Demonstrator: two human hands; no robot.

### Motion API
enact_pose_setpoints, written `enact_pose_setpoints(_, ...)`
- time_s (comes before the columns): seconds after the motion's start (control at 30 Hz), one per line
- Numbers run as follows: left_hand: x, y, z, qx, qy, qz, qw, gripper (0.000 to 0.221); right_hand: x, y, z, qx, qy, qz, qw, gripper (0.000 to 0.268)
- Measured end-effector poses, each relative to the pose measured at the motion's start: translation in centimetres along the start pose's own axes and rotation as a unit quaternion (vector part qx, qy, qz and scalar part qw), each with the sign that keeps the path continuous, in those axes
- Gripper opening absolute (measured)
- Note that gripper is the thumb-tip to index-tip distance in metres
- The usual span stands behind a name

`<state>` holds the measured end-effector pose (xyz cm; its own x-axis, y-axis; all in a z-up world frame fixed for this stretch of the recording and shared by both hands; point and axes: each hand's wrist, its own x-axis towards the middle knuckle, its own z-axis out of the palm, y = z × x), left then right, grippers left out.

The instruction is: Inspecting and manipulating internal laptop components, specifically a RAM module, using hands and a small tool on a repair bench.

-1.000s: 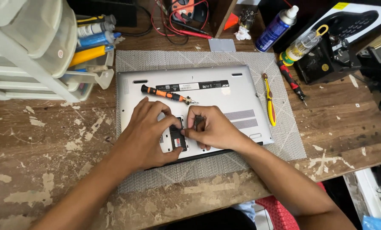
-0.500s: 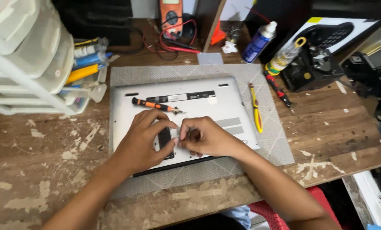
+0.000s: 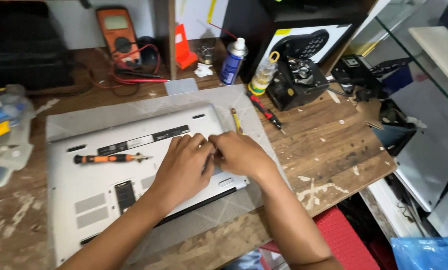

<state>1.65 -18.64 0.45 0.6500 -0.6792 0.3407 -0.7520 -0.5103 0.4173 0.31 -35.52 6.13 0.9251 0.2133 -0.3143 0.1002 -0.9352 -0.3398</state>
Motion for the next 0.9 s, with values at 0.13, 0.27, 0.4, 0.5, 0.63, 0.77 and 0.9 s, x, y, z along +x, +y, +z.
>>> enact_pose_setpoints(0.13, 2.9, 0.3, 1.7, -0.012, -0.037, -0.002, 0.999, 0.013, 0.7, 1.8, 0.2, -0.076, 0.054, 0.061, 0.994, 0.034)
enact_pose_setpoints(0.27, 4.6, 1.0, 3.1, 0.001, -0.064, 0.000, 0.998, 0.027, 0.4, 1.2, -0.5, -0.075, 0.083, 0.126, 0.986, 0.052)
enact_pose_setpoints(0.4, 5.7, 1.8, 4.2, 0.015, -0.074, -0.006, 0.997, 0.034, 1.1, 2.0, 0.3, -0.062, 0.098, 0.164, 0.980, 0.049)
enact_pose_setpoints(0.5, 5.9, 1.2, 5.7, 0.026, -0.068, -0.003, 0.997, 0.039, 2.8, 4.8, 2.9, -0.079, 0.094, 0.174, 0.977, 0.044)
enact_pose_setpoints(0.63, 5.7, 1.1, 5.9, 0.030, -0.064, -0.009, 0.997, 0.044, 3.2, 5.4, 3.1, -0.063, 0.109, 0.180, 0.976, 0.042)
enact_pose_setpoints(0.77, 4.6, 1.1, 5.2, -0.007, -0.070, -0.004, 0.998, 0.052, 1.9, 4.3, 1.7, -0.043, 0.110, 0.159, 0.980, 0.036)
enact_pose_setpoints(0.9, 2.4, 1.5, 2.9, -0.077, -0.017, 0.008, 0.997, 0.055, 0.0, 1.4, -0.7, -0.011, 0.161, 0.070, 0.984, 0.022)
